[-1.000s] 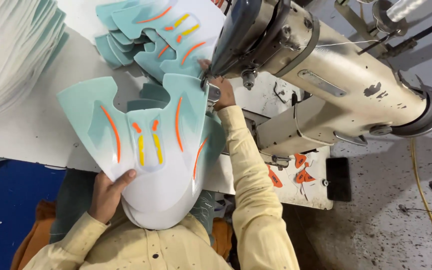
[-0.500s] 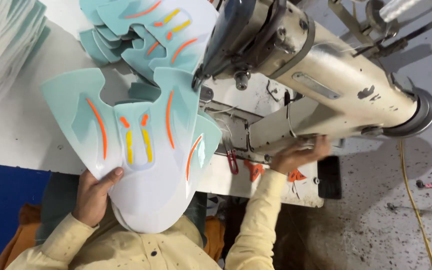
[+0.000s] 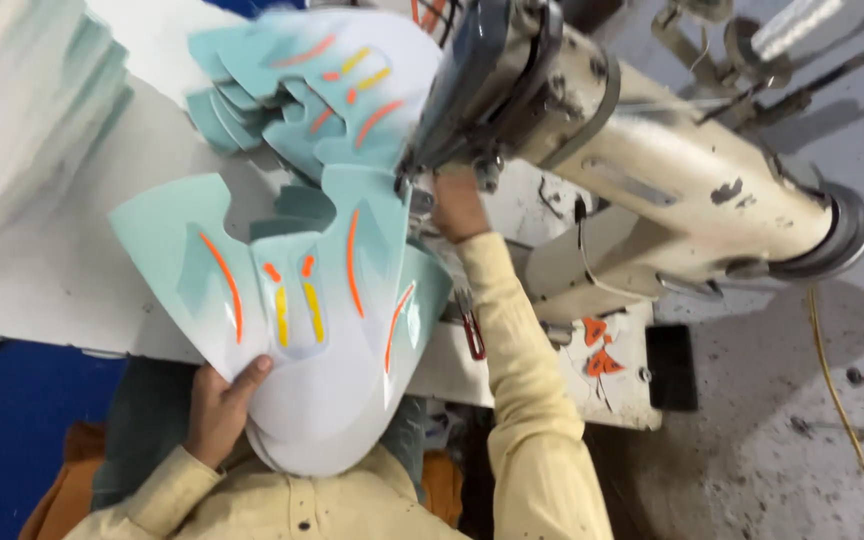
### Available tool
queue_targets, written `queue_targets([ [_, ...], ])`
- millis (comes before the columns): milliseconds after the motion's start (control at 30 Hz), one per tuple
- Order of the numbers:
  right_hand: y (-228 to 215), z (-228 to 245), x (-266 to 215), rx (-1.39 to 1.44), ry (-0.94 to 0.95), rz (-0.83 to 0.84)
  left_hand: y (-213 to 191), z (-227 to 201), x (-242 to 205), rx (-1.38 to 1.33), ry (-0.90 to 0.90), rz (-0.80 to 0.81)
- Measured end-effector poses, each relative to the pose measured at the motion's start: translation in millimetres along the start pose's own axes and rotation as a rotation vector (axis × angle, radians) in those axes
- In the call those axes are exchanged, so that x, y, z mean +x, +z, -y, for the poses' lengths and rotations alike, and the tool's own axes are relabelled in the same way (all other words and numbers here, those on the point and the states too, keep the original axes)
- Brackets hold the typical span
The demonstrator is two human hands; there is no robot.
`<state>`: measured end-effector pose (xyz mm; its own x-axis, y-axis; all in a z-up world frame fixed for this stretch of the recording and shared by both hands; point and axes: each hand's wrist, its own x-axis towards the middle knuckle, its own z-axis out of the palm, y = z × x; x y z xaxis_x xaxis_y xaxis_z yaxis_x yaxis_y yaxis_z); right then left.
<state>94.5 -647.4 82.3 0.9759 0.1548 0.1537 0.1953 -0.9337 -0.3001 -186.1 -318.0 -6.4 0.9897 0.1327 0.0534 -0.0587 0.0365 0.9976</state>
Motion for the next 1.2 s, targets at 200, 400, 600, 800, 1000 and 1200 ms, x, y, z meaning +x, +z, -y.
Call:
queue_targets([
  [200,-17.7,58.6,33.7,-0.064,-0.843,-0.297,1.9,19.0,-0.8,0.028,-0.014,-0.024],
  [400,-8.0,62.2,37.9,0.467,-0.731,-0.087,-1.4,34.5,-6.5,0.081,-0.095,-0.01],
  [600,-0.5,50.5,43.6,0.971,-0.54,0.152,-6.1,-2.9,0.6,-0.075,-0.14,0.021],
  [800,2.9,46.0,-108.8,1.124,0.224,-0.539,-30.5,-32.6,6.9,-0.215,-0.27,0.065],
  [1000,48.2,151.9,-197.2,1.124,0.21,-0.168,-48.3,-81.5,60.6,-0.18,-0.285,0.062],
  [1200,39.7,138.1,-169.4,1.123,0.267,-0.171,-47.2,-76.9,84.6,-0.306,-0.266,0.157],
])
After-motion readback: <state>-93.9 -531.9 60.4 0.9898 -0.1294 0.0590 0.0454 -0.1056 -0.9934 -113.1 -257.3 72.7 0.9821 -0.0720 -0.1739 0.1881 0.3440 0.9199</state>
